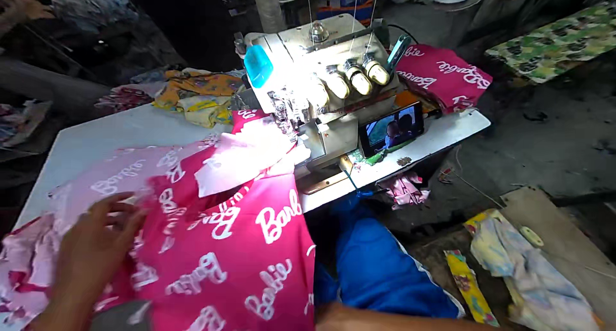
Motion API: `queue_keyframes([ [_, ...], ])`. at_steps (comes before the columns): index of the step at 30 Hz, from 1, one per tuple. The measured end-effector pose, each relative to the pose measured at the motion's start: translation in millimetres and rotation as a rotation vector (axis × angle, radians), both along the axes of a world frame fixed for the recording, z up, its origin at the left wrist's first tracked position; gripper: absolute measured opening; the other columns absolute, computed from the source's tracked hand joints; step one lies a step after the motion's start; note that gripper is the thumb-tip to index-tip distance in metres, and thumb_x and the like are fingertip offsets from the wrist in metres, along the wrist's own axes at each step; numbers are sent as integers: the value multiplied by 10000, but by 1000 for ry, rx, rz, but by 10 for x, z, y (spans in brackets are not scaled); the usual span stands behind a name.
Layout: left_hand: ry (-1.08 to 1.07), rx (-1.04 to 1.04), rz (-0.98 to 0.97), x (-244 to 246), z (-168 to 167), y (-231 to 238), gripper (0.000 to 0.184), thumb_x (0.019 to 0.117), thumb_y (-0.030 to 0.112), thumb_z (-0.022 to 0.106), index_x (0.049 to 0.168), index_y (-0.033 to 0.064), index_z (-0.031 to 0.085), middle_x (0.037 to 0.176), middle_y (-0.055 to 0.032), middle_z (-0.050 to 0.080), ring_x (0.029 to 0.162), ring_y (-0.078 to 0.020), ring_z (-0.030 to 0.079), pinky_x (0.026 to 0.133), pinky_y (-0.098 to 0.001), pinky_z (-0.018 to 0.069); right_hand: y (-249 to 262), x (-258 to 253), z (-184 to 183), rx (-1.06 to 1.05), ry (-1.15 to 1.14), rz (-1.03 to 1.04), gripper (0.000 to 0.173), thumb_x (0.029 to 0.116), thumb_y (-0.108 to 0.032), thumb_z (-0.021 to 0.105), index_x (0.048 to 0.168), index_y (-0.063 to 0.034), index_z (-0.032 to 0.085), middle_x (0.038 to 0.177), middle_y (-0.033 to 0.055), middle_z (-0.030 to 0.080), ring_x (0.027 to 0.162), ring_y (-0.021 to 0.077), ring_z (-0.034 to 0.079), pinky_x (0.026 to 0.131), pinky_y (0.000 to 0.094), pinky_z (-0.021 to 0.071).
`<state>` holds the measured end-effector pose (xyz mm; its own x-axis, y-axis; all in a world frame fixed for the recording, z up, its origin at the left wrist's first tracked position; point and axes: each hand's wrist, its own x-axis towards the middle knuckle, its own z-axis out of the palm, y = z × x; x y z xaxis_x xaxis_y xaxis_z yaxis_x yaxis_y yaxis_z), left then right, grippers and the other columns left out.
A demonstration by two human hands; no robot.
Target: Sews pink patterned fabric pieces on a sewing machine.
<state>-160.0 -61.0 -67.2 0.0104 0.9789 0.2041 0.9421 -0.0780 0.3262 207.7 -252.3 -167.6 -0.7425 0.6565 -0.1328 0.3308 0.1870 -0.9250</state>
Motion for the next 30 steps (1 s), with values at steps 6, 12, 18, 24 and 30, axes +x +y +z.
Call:
queue_keyframes([
  [6, 39, 194, 8, 229, -348, -263, 474, 1097, 292, 418, 1370, -61, 578, 1397, -359, 520, 1335, -563, 450, 1110, -685, 321, 799, 622, -71, 211, 194, -507, 222, 1001, -115, 607, 1140, 5, 731, 1108, 124, 727, 1029, 174, 703, 951, 337, 570],
  [12, 117, 207, -4, 556, -574, -475, 619, 1096, 426, 285, 1516, 11, 471, 1547, -298, 426, 1451, -506, 367, 1161, -703, 205, 1531, 589, 382, 122, 486, -796, 266, 1060, -111, 511, 1148, 35, 715, 1089, 110, 738, 994, 106, 718, 916, 264, 590],
  [18, 149, 226, 45, 526, -670, -448, 605, 1096, 408, 235, 1514, 54, 492, 1546, -244, 461, 1466, -430, 388, 1197, -633, 192, 1748, 409, 579, -521, 764, -608, 429, 1118, -306, 384, 1185, 34, 638, 1030, 96, 680, 952, 113, 671, 875, 293, 561],
  [24, 158, 237, 56, 559, -676, -445, 618, 1094, 422, 231, 1504, 48, 503, 1537, -246, 471, 1462, -435, 393, 1191, -647, 185, 1656, 281, 615, -229, 859, -799, 167, 1025, -99, 591, 1133, -30, 698, 915, 28, 685, 774, 41, 616, 717, 201, 520],
  [30, -147, 300, 38, 801, -434, -459, 502, 1074, 360, 414, 1353, 4, 630, 1466, -224, 545, 1387, -354, 495, 1150, -511, 361, 1610, 270, 565, -166, 833, -835, 129, 957, -39, 675, 1086, -34, 685, 931, 62, 696, 825, 101, 671, 772, 248, 575],
])
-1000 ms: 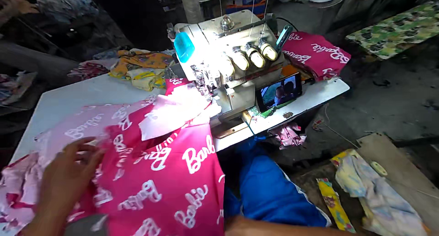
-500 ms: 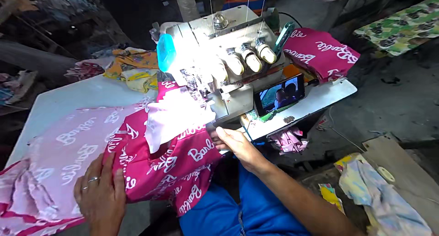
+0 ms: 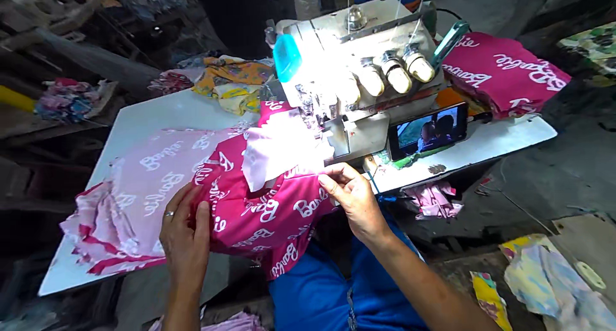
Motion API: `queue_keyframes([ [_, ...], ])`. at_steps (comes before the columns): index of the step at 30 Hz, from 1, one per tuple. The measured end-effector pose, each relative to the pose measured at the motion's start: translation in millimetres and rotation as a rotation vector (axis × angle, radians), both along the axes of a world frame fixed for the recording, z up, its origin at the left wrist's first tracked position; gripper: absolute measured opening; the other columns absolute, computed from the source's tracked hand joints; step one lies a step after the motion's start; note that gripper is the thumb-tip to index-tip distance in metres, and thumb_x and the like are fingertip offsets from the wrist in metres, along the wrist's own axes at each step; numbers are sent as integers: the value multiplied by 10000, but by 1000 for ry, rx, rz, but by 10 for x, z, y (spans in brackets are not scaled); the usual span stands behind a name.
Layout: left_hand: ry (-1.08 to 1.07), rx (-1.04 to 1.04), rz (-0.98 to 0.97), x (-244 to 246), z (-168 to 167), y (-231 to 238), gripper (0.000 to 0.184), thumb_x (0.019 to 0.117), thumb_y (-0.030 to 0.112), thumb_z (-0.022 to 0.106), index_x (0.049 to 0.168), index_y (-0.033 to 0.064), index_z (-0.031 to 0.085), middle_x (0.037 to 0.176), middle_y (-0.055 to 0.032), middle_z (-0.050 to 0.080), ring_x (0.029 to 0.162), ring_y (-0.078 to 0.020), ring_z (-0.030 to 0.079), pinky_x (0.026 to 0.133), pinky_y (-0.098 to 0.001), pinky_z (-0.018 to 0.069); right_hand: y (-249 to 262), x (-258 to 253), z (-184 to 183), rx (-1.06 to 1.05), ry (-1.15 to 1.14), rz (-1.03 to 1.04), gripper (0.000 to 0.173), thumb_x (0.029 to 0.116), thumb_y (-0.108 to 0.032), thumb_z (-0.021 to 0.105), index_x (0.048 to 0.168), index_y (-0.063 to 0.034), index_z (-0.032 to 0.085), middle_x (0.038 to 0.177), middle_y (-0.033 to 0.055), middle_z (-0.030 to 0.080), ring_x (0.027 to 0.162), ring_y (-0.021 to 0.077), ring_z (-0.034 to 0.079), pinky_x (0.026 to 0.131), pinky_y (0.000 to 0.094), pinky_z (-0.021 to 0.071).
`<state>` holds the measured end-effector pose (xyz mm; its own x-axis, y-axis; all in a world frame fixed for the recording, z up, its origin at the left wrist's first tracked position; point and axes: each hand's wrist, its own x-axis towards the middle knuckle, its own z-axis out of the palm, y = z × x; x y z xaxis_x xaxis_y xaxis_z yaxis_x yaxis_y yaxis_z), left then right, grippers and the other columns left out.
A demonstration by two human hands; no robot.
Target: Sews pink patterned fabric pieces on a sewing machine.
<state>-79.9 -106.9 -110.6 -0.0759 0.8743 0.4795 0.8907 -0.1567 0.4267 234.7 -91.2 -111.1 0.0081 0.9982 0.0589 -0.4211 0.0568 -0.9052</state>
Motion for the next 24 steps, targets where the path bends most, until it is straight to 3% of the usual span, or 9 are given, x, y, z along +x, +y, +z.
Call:
queue_keyframes([
  [2, -87, 101, -73, 255, 115, 11, 410, 1066, 276, 475, 1285, -17, 661, 1392, -221, 599, 1333, -290, 547, 1109, -436, 421, 2, -16, -1, -6, 11, -9, 131, 950, -44, 687, 1081, -38, 677, 924, 60, 697, 817, 97, 669, 765, 244, 571],
  [4, -131, 172, -159, 508, 204, 47, 355, 1056, 253, 534, 1264, -1, 669, 1343, -175, 624, 1298, -214, 560, 1087, -387, 440, 6, -46, 13, -34, 46, -7, 170, 948, -43, 689, 1117, -46, 671, 886, 50, 693, 731, 69, 633, 688, 210, 537],
  [7, -116, 227, -277, 829, 280, 136, 385, 1009, 260, 646, 1291, -1, 618, 1337, -167, 608, 1302, -221, 546, 1092, -397, 439, 3, -59, 32, -49, 53, -11, 158, 973, -70, 668, 1125, -40, 699, 879, 45, 700, 709, 58, 622, 662, 199, 524],
  [10, -67, 267, -337, 1046, 254, 242, 474, 940, 227, 718, 1327, -2, 569, 1385, -192, 549, 1341, -261, 498, 1119, -400, 402, -7, -62, 6, -1, -18, -74, 73, 954, -77, 689, 1011, -41, 715, 860, 38, 694, 763, 75, 649, 717, 225, 554],
  [15, -27, 288, -320, 1126, 219, 304, 376, 918, 85, 669, 1287, 18, 644, 1412, -195, 539, 1356, -274, 494, 1134, -395, 394, -41, -55, -10, 47, -89, -88, 41, 974, -66, 657, 1008, -47, 643, 856, 26, 664, 754, 61, 637, 711, 211, 546],
  [18, -12, 292, -333, 1101, 294, 308, 291, 946, 99, 637, 1221, 28, 700, 1387, -202, 560, 1310, -289, 525, 1109, -398, 414, -56, -58, -11, 20, -83, -72, 116, 967, -71, 673, 1077, -38, 660, 803, 30, 667, 691, 63, 631, 649, 207, 537],
  [21, -30, 253, -374, 1097, 439, 345, 196, 985, 150, 660, 1069, -3, 749, 1275, -211, 632, 1208, -304, 578, 1051, -423, 439, -70, -47, -9, -4, -114, -26, 157, 987, -83, 648, 1124, -18, 691, 872, 42, 692, 758, 69, 656, 699, 221, 558],
  [23, -140, 100, -353, 1083, 603, 373, 229, 1002, 178, 644, 1056, -29, 728, 1195, -150, 684, 1119, -187, 641, 978, -356, 500, -85, -40, -6, -7, -152, -6, 127, 1001, -110, 630, 1043, -17, 706, 904, 35, 684, 782, 53, 645, 710, 210, 551],
  [24, -229, -27, -335, 1070, 707, 381, 221, 1022, 193, 621, 1078, -5, 701, 1125, -77, 686, 1017, -78, 642, 907, -275, 524, -95, -41, -3, -15, -163, 4, 128, 1014, -125, 615, 1031, -24, 693, 873, 23, 670, 754, 40, 625, 687, 200, 528],
])
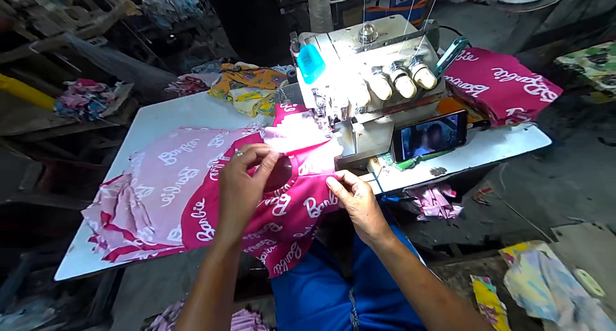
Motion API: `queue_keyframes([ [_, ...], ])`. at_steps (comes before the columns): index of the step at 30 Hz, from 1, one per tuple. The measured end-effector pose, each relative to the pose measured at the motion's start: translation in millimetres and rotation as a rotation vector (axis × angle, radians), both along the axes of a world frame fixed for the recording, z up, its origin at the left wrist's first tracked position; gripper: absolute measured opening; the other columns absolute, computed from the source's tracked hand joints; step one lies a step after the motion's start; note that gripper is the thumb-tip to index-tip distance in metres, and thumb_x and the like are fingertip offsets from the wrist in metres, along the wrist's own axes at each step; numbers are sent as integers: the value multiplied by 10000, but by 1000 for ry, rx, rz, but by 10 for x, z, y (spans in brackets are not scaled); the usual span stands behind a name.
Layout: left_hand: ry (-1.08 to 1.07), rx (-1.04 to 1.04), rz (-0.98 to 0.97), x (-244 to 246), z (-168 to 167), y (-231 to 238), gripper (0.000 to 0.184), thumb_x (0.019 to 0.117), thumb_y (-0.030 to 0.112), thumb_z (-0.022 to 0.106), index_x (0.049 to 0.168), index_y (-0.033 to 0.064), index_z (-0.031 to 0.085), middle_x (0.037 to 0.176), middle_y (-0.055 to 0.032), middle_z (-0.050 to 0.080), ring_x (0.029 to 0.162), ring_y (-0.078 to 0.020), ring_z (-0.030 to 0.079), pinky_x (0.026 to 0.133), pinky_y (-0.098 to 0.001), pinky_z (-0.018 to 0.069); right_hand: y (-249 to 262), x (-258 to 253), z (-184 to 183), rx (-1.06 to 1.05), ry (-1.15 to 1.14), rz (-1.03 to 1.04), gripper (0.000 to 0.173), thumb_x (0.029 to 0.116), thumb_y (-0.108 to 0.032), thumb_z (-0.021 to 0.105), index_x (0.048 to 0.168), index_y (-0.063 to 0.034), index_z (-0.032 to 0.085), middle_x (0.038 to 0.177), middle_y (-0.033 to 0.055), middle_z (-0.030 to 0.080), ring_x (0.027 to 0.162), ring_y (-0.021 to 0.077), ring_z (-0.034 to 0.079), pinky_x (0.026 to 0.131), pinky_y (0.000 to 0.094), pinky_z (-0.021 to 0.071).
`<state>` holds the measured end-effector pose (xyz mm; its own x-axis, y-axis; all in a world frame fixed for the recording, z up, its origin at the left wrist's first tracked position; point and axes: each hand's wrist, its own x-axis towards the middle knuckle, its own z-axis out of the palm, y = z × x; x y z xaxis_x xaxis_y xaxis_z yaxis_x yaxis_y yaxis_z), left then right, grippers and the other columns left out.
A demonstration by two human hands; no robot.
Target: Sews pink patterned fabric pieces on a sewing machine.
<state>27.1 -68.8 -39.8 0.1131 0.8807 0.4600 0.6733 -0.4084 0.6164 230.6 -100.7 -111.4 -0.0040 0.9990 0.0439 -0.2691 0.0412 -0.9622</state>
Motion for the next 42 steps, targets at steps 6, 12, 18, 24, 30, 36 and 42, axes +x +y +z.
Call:
queue_keyframes([
  [6, 397, 113, -103, 293, 314, -213, 216, 1039, 125, 549, 1031, -44, 683, 914, -189, 662, 789, -310, 657, 696, -472, 542, -139, 61, -49, 5, -80, 4, 184, 1037, -111, 575, 1174, -12, 650, 879, 26, 719, 790, 47, 687, 745, 218, 576],
  [12, 666, 239, -76, 736, -113, -621, 254, 1002, 179, 555, 991, 54, 775, 712, -106, 643, 534, -229, 594, 447, -310, 420, -235, 141, -84, 78, -117, -6, 196, 1010, -65, 580, 1143, 38, 682, 958, 27, 747, 862, -2, 696, 807, 157, 570],
  [18, 655, 215, 38, 885, 16, -256, 251, 1008, 211, 570, 953, 77, 776, 656, -66, 626, 521, -203, 576, 446, -310, 378, 32, 227, -6, 152, -117, -27, 192, 1003, -67, 602, 1131, 43, 693, 976, 28, 741, 868, -8, 694, 803, 139, 573],
  [24, 588, 197, 92, 1038, 80, -62, 174, 990, 191, 620, 975, 77, 751, 672, -68, 607, 521, -212, 556, 454, -333, 367, 132, 229, 2, 178, -113, -32, 203, 994, -42, 597, 1143, 62, 689, 987, 45, 753, 892, 0, 705, 832, 152, 577],
  [30, 544, 265, 156, 1002, -145, -266, 312, 941, 134, 669, 1244, 121, 741, 1090, -128, 717, 940, -289, 654, 758, -386, 495, 156, 225, -49, 235, -150, -119, 117, 963, -69, 662, 1011, 12, 731, 1002, 56, 697, 922, 39, 675, 838, 168, 573],
  [36, 506, 349, -28, 651, -436, -75, 397, 986, 101, 607, 1379, 76, 651, 1480, -116, 576, 1397, -281, 514, 1187, -487, 337, 128, 270, -10, 160, -63, -70, 161, 964, -39, 659, 1104, 4, 725, 993, 60, 704, 827, 82, 695, 772, 210, 603],
  [42, 350, 514, -155, 571, -438, -83, 168, 997, 94, 639, 1090, 58, 774, 1173, -99, 758, 1206, -215, 678, 1093, -403, 477, 122, 290, 6, 126, -9, -46, 136, 974, -43, 651, 1079, 12, 717, 923, 55, 727, 762, 75, 701, 728, 207, 604],
])
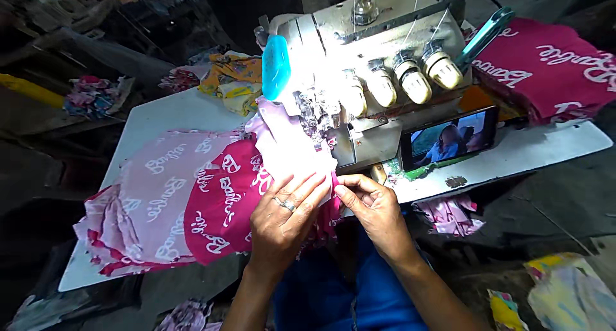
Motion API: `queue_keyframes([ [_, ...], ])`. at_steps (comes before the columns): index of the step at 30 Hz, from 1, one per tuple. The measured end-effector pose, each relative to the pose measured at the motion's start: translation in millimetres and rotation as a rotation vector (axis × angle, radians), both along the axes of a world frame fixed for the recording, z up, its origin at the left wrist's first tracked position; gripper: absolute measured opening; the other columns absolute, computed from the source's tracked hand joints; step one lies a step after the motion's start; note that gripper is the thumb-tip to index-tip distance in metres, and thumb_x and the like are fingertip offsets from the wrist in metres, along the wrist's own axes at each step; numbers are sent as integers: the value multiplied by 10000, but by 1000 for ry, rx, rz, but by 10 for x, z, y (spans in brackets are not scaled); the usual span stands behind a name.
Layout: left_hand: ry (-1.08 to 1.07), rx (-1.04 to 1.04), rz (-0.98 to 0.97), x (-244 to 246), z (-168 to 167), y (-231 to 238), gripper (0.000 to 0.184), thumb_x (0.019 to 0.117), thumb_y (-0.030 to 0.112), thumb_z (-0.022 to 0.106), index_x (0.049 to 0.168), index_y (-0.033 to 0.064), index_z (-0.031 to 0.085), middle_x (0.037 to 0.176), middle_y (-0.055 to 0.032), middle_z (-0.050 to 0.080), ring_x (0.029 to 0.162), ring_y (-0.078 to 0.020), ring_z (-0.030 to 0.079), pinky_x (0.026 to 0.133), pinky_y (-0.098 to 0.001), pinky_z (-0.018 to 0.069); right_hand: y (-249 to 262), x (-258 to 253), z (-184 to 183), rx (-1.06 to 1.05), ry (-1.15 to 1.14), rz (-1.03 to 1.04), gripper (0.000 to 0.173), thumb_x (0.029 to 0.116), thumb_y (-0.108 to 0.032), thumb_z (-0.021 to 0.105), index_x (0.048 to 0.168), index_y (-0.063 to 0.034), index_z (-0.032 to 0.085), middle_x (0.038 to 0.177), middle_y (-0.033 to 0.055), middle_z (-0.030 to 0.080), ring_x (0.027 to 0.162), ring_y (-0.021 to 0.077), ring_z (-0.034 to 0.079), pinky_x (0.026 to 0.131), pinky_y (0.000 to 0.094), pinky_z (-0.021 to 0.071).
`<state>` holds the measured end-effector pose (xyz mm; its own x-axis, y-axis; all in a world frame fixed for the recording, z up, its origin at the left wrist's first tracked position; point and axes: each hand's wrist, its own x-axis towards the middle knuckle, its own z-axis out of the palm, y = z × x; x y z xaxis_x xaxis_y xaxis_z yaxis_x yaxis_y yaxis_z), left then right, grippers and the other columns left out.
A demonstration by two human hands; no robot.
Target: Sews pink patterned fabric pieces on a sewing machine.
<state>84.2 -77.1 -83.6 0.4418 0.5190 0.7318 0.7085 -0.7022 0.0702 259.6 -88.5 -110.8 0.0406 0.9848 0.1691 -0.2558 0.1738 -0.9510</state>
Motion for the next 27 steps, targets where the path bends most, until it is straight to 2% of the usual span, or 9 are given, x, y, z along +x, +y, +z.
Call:
queue_keyframes([
  [2, 6, 30, 29, 12, 8, 9, 147, 980, 100, 665, 1058, 62, 783, 1141, -94, 768, 1145, -198, 706, 1005, -343, 527, -7, 3, 8, -7, 19, 12, 137, 975, -39, 648, 1082, 16, 713, 896, 53, 732, 748, 76, 704, 720, 211, 607],
  [4, 11, 29, 89, 49, -3, 4, 157, 969, 124, 686, 1080, 72, 785, 1174, -107, 753, 1106, -214, 698, 942, -339, 511, -22, 1, 17, -18, 43, 25, 147, 972, -20, 644, 1096, 25, 707, 901, 63, 733, 757, 91, 715, 732, 227, 618],
  [7, -12, -3, 146, 110, -32, -27, 187, 962, 119, 694, 1127, 88, 778, 1222, -122, 713, 1137, -245, 655, 954, -351, 503, -52, 6, 30, -33, 73, 50, 178, 958, 7, 652, 1125, 40, 704, 930, 87, 743, 786, 119, 732, 769, 255, 630],
  [10, -65, -5, 153, 129, -57, -80, 104, 947, 130, 720, 1023, 113, 789, 1074, -111, 698, 1028, -227, 619, 883, -325, 474, -69, 5, 25, -31, 75, 47, 159, 957, 5, 656, 1104, 45, 702, 900, 83, 743, 763, 118, 732, 757, 252, 632],
  [14, -71, 14, 154, 114, -57, -110, 87, 949, 159, 727, 959, 118, 802, 917, -85, 716, 900, -208, 633, 810, -328, 463, -79, -10, 21, -35, 76, 39, 133, 959, 5, 652, 1077, 42, 702, 874, 79, 744, 741, 119, 737, 734, 257, 638],
  [18, -39, 15, 161, 99, -42, -129, 100, 955, 176, 721, 943, 122, 805, 917, -79, 748, 881, -203, 666, 796, -329, 481, -90, -15, 33, -48, 89, 36, 153, 955, 29, 645, 1093, 56, 705, 906, 95, 750, 768, 133, 746, 760, 268, 642],
  [23, 17, -13, 149, 69, -28, -168, 122, 950, 152, 705, 981, 174, 821, 901, -66, 737, 809, -197, 646, 702, -317, 468, -87, -16, 20, -59, 86, 46, 162, 958, 36, 636, 1100, 64, 707, 919, 102, 752, 788, 137, 748, 783, 273, 639],
  [26, 56, -26, 108, 30, -1, -148, 136, 965, 177, 687, 992, 173, 820, 927, -67, 735, 830, -210, 634, 705, -322, 457, -49, -8, 40, -46, 81, 71, 130, 975, -8, 637, 1071, 38, 712, 875, 76, 745, 771, 120, 736, 772, 265, 630],
  [27, 52, -20, 90, 23, -3, -135, 142, 965, 227, 695, 986, 167, 822, 947, -69, 736, 861, -215, 632, 729, -323, 463, -28, -1, 52, -41, 66, 78, 120, 970, -22, 651, 1059, 23, 718, 874, 67, 741, 769, 112, 729, 766, 257, 626],
])
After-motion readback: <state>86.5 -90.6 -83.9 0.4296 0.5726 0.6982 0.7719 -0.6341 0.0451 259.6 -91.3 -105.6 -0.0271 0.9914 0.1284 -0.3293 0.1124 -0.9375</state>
